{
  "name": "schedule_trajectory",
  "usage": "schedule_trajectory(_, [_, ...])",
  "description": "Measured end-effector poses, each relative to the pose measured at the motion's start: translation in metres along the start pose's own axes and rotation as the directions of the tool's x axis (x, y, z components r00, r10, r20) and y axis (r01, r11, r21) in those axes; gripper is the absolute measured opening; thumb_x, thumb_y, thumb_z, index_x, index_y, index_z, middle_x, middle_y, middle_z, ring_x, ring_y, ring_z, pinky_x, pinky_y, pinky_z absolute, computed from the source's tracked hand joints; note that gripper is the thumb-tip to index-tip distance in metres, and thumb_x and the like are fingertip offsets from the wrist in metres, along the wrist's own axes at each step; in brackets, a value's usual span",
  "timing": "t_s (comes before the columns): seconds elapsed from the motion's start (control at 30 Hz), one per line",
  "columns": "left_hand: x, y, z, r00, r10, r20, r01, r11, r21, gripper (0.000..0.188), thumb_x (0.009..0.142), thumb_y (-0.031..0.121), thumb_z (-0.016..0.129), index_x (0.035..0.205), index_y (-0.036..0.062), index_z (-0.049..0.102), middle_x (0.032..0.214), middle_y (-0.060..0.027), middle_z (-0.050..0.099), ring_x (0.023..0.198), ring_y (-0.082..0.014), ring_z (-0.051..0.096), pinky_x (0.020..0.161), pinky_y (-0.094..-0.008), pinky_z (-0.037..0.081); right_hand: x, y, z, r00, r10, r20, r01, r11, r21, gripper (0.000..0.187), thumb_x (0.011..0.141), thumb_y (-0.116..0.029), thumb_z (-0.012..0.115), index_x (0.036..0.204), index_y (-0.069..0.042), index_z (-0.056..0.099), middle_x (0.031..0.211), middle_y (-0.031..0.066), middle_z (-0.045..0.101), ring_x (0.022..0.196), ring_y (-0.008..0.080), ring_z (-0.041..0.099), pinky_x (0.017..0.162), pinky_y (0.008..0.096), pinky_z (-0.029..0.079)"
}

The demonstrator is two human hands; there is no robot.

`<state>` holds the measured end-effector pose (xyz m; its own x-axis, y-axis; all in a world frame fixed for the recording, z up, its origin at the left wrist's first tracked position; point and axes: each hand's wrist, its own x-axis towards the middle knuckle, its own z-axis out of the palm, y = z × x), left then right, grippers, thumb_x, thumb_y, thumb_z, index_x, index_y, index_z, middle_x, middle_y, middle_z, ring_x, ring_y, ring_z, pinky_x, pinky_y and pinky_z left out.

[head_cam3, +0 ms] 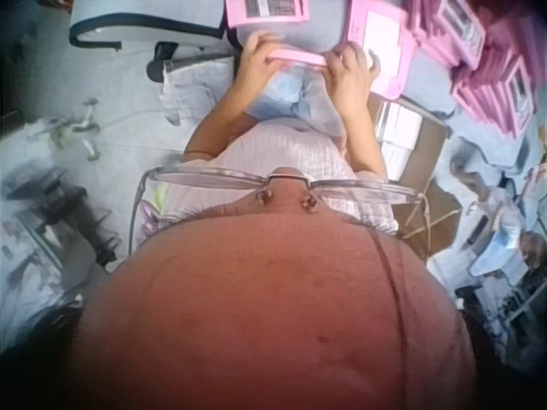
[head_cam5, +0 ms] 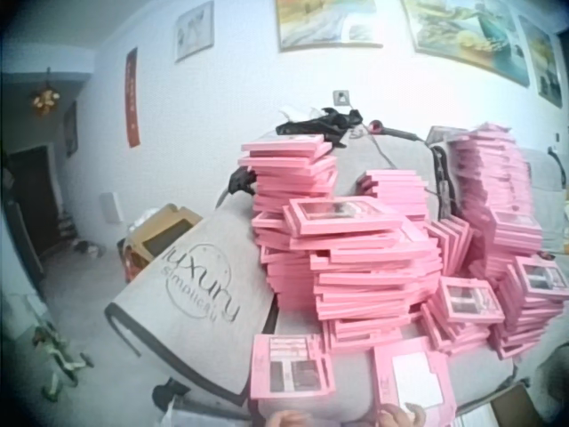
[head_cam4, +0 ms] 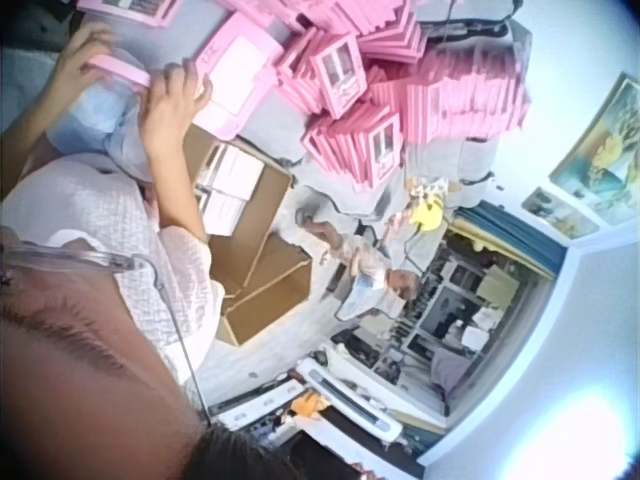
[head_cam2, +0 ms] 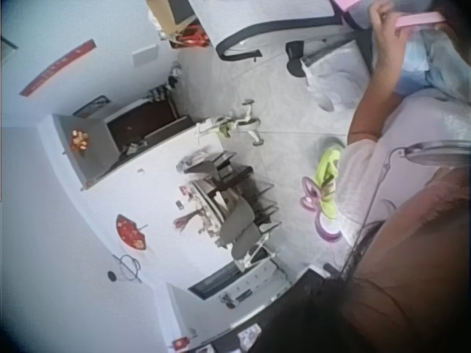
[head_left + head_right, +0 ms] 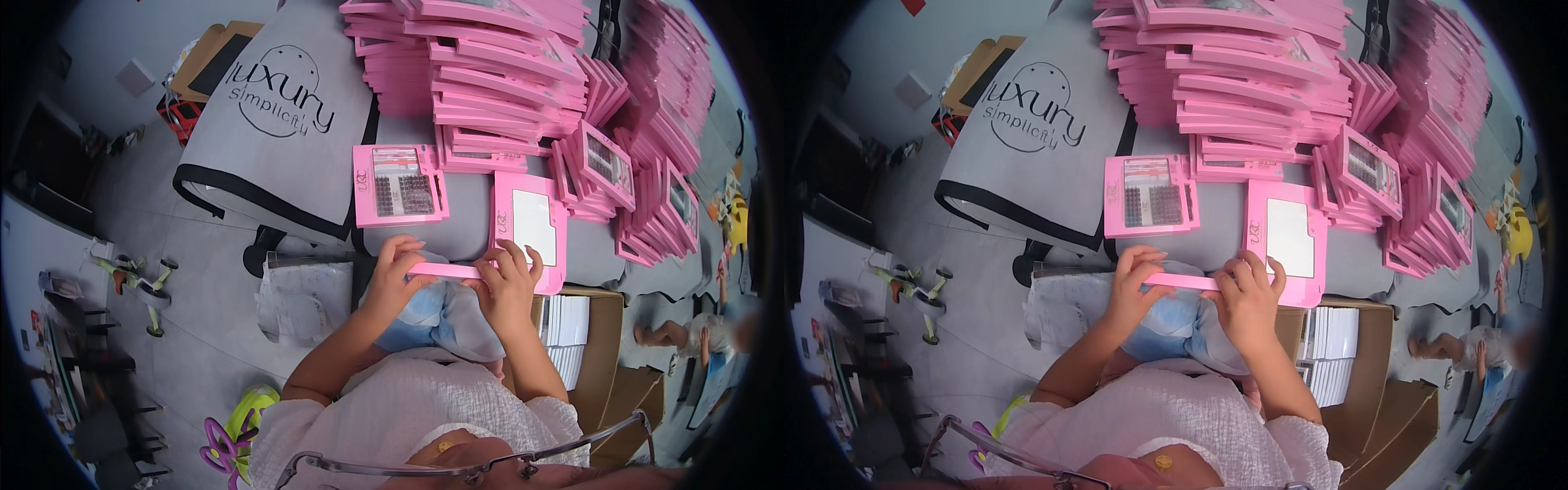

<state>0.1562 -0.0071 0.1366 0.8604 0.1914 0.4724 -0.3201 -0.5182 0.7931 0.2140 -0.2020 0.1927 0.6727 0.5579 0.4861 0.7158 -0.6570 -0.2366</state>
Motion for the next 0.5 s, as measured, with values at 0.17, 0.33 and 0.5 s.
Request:
schedule_trajectory(0.17, [-0.004,0.0,0.0,0.998,-0.06,0.023,0.061,0.997,-0.053,0.025,0.067,-0.004,0.074,0.088,0.0003,0.062,0.119,-0.0132,0.051,0.104,-0.0238,0.059,0.086,-0.0311,0.048,0.018,-0.023,0.006,0.99,-0.076,0.119,0.044,0.967,0.252,0.031,0.066,-0.01,0.074,0.097,-0.006,0.069,0.088,0.0049,0.059,0.084,0.0241,0.058,0.079,0.0372,0.04])
schedule_trajectory(0.33, [-0.036,-0.013,0.007,0.904,-0.418,-0.085,0.303,0.771,-0.56,0.027,0.07,0.0,0.076,0.095,-0.002,0.065,0.103,-0.0128,0.064,0.091,-0.0175,0.064,0.077,-0.0271,0.051,0.024,-0.026,0.013,0.992,-0.09,0.089,0.05,0.925,0.376,0.033,0.061,-0.01,0.077,0.094,-0.011,0.072,0.077,0.0024,0.06,0.07,0.0219,0.057,0.063,0.0338,0.042])
schedule_trajectory(0.5, [-0.044,-0.007,0.002,0.931,-0.324,-0.167,0.26,0.913,-0.315,0.026,0.07,0.0,0.076,0.094,-0.0025,0.067,0.089,-0.0114,0.068,0.077,-0.0168,0.066,0.07,-0.0267,0.052,0.021,-0.022,0.009,0.985,-0.153,0.075,0.113,0.918,0.381,0.026,0.062,-0.026,0.077,0.086,-0.015,0.074,0.078,-0.0015,0.059,0.072,0.0182,0.055,0.066,0.032,0.037])
